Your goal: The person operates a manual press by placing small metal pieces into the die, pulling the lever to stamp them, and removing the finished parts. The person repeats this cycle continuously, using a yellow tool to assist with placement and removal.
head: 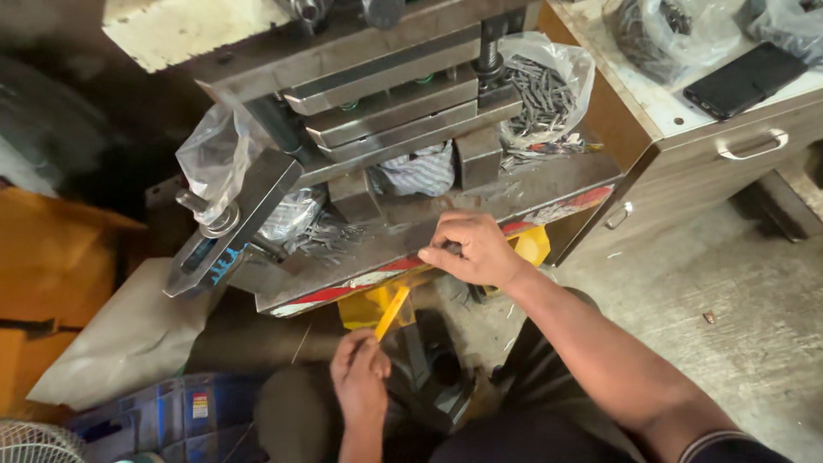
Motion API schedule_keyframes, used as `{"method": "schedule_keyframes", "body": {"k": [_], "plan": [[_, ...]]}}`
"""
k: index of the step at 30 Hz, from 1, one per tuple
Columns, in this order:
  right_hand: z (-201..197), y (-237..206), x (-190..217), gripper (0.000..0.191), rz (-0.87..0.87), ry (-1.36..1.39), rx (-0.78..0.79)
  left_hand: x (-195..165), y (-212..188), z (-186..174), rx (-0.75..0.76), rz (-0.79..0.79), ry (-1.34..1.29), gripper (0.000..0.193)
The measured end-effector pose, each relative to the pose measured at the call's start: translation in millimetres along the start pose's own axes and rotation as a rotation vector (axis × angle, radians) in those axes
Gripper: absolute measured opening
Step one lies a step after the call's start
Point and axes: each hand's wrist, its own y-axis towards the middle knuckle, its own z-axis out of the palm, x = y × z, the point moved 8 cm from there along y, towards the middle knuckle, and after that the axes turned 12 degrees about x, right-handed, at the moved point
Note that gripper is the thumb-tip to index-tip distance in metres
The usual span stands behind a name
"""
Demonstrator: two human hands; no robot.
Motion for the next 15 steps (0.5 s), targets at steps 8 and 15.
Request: {"method": "schedule_keyframes", "body": {"k": [8, 15], "plan": [[-2.6, 3.7, -1.9, 0.020, 0.015, -0.004, -0.007, -158.2, 40.4, 75.1, 0.137, 0.264, 0.247, 0.010], [-0.5, 2.4, -8.6, 0.025, 0.077, -0.047, 0.030, -229.5, 140.3, 143.9, 0.055, 0.287, 0.372, 0.010]]}}
